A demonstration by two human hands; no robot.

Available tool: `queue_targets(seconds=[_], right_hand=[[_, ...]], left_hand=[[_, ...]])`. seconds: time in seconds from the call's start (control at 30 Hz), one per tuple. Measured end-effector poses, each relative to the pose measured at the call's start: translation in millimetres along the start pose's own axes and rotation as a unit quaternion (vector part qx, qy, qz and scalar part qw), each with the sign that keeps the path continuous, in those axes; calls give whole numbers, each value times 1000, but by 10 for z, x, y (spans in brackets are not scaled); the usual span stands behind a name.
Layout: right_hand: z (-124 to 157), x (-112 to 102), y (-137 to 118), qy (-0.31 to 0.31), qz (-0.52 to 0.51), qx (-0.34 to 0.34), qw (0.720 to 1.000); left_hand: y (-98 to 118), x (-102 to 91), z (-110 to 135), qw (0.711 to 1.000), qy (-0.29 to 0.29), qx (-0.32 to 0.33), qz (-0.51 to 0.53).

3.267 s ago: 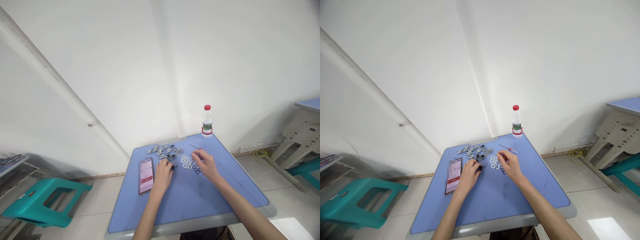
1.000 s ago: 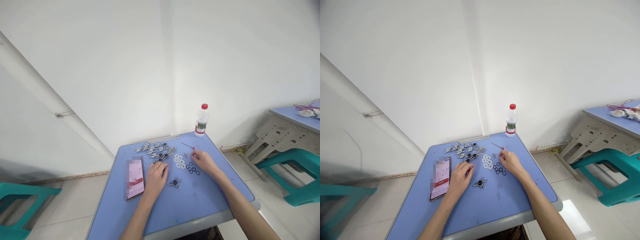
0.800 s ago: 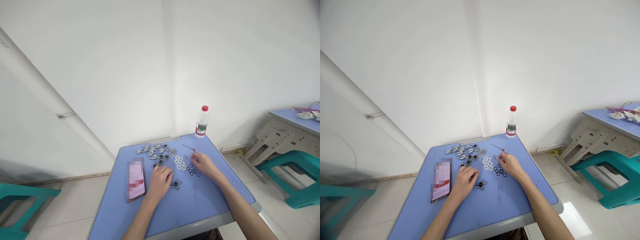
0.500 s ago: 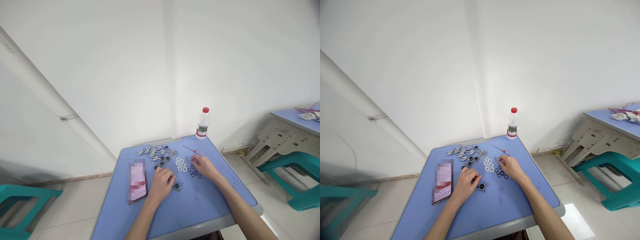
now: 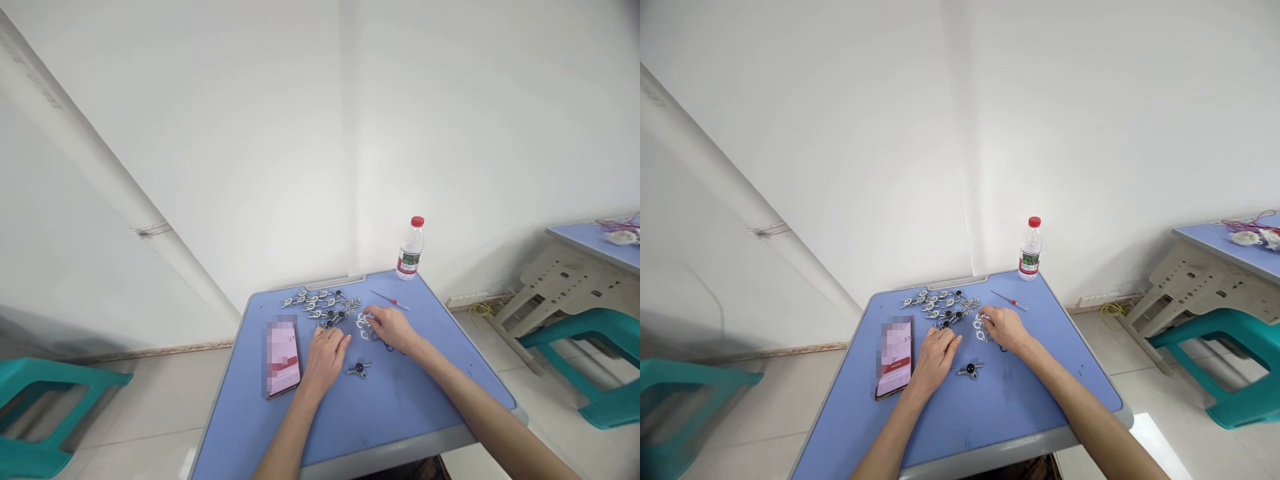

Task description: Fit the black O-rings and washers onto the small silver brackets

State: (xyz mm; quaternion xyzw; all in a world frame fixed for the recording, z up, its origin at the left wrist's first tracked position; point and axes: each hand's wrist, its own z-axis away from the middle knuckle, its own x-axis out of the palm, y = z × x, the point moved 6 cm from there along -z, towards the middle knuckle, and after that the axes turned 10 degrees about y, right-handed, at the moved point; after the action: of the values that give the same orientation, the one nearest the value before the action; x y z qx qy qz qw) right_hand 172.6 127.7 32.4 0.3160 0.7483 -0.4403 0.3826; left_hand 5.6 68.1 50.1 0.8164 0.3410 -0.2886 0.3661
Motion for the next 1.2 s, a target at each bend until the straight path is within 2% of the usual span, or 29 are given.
queue_targets(seconds=[0.23,0.4,0.5,0.67,0.77,0.83,0.97,1.2], right_hand=[[-317,145,-159,-17,55,-39,998],[-400,252,-165,-30,75,-25,996],[-383,194,-152,-24,61,-14,998],[-79,-85,-166,-10,7,24,1000],[243,-183,-258,-14,-109,52,993],[443,-160,-341,-37,-151,58,986],[665,-58,-462,-48,-125,35,990],[693,52,-540,-64,-6,-18,998]], left_hand=[[-7,37,23,1000,5,9,2],[-34,28,27,1000,17,-2,1],[-42,16,9,1000,13,-10,4],[-42,-24,8,997,-27,-45,50],[7,2,86,984,-111,-64,120],[48,14,151,975,-150,-72,147],[114,44,225,969,-171,-72,161],[129,125,225,971,-175,-63,151]])
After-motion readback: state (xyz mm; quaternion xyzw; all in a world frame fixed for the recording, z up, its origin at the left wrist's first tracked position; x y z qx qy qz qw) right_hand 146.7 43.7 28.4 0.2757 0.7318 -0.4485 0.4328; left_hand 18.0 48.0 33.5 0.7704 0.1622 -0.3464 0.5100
